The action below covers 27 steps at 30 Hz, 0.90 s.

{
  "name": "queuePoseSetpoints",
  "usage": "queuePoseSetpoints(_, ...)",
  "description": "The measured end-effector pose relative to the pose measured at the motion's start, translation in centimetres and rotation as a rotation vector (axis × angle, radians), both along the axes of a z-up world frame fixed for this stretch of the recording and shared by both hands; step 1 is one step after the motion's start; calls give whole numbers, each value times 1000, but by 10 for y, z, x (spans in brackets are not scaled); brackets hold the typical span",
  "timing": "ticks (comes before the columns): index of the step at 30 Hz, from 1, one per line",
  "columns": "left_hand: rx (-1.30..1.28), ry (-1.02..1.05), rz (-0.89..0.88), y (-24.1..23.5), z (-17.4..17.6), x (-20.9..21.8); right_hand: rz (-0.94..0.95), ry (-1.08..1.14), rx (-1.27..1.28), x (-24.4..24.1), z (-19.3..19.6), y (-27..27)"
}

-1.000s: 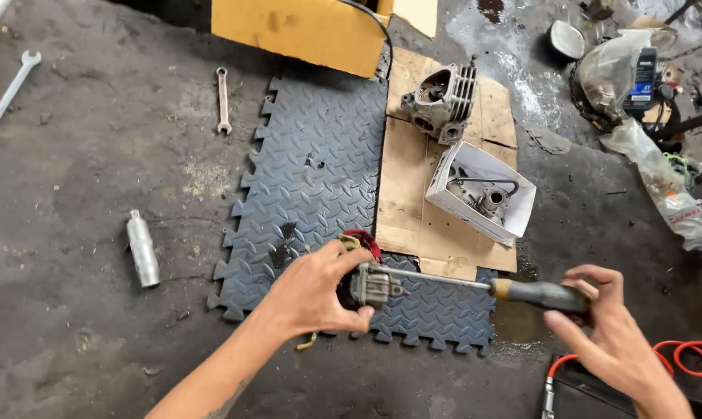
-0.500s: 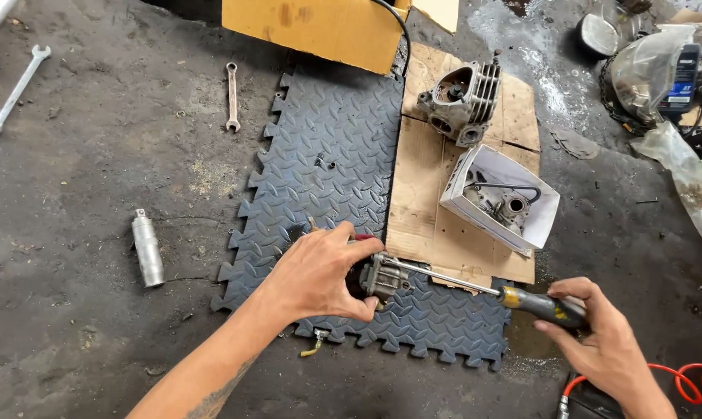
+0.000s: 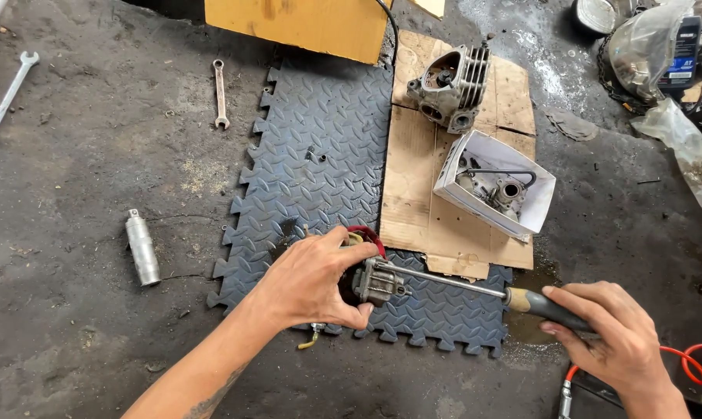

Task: The person is seen cleaning a motorcycle carburetor with a red rag and then using a screwdriver to tighten or adjust the screws on the unit.

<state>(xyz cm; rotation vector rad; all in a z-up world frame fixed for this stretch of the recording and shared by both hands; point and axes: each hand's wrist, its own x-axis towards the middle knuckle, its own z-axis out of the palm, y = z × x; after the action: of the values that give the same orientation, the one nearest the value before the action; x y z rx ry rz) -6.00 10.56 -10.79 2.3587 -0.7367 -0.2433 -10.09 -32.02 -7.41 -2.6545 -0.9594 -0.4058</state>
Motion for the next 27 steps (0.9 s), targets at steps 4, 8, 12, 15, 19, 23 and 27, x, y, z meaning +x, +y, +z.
queuePoseSetpoints(4, 15, 16, -1, -1, 3, -6, -67, 162, 17, -7, 5, 4)
queuePoseSetpoints(8, -4, -31, -62, -2, 3, -12, -681, 1023, 203, 3, 18, 14)
queuePoseSetpoints(12, -21, -154, -58, -4, -6, -19, -610, 1411, 584, -3, 5, 1)
queuePoseSetpoints(15, -29, -171, -32, -4, -10, -21, -648, 1420, 387, -1, 29, 17)
queuePoseSetpoints(19, -16, -155, -52, -5, -18, -30, -769, 1361, 257, -1, 42, 34)
queuePoseSetpoints(23, -32, -227, -61, 0, -28, -33, -571, 1576, 573, -7, 4, 10)
queuePoseSetpoints(27, -140, -366, 5, 6, -52, -31, -222, 1763, 977, -25, -43, -27)
